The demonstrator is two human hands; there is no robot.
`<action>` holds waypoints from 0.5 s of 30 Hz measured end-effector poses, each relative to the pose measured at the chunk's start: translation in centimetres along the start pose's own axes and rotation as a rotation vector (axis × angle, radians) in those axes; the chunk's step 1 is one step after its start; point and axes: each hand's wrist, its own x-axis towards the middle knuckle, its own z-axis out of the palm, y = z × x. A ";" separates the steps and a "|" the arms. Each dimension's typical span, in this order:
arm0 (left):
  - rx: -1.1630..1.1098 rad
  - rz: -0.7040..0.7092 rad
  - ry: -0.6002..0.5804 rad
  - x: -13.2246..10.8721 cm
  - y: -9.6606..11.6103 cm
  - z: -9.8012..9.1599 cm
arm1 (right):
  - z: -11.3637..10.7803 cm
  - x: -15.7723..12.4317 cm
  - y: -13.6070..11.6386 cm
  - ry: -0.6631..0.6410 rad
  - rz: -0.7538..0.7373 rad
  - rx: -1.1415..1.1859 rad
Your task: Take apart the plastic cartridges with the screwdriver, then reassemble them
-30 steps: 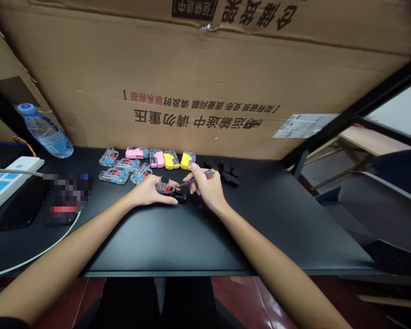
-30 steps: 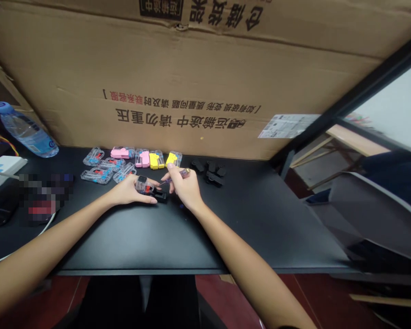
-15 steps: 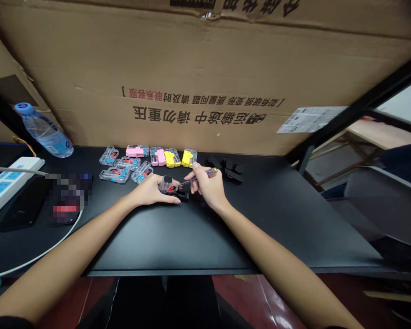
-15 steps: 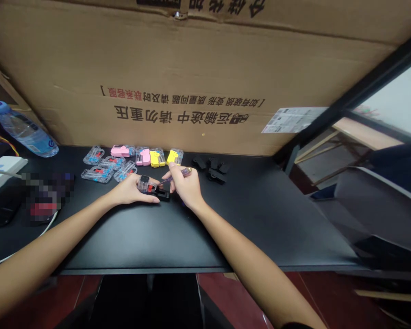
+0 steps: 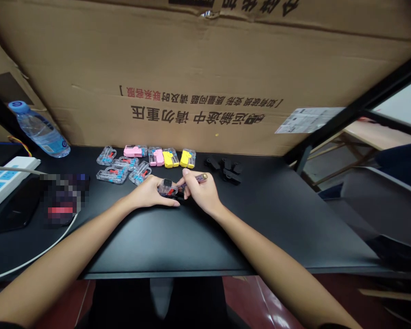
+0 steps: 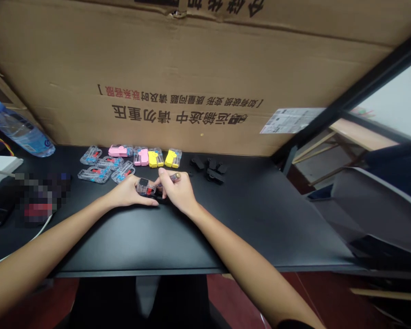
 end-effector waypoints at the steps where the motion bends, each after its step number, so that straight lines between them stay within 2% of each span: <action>1: -0.001 0.005 -0.002 0.0 0.0 0.0 | 0.0 0.0 0.0 0.016 -0.009 0.005; 6: -0.035 0.017 -0.003 0.0 -0.1 0.1 | -0.6 0.3 -0.2 0.136 0.018 0.088; 15: -0.024 -0.022 -0.029 0.0 -0.2 0.0 | -0.7 0.1 -0.2 0.105 0.015 0.080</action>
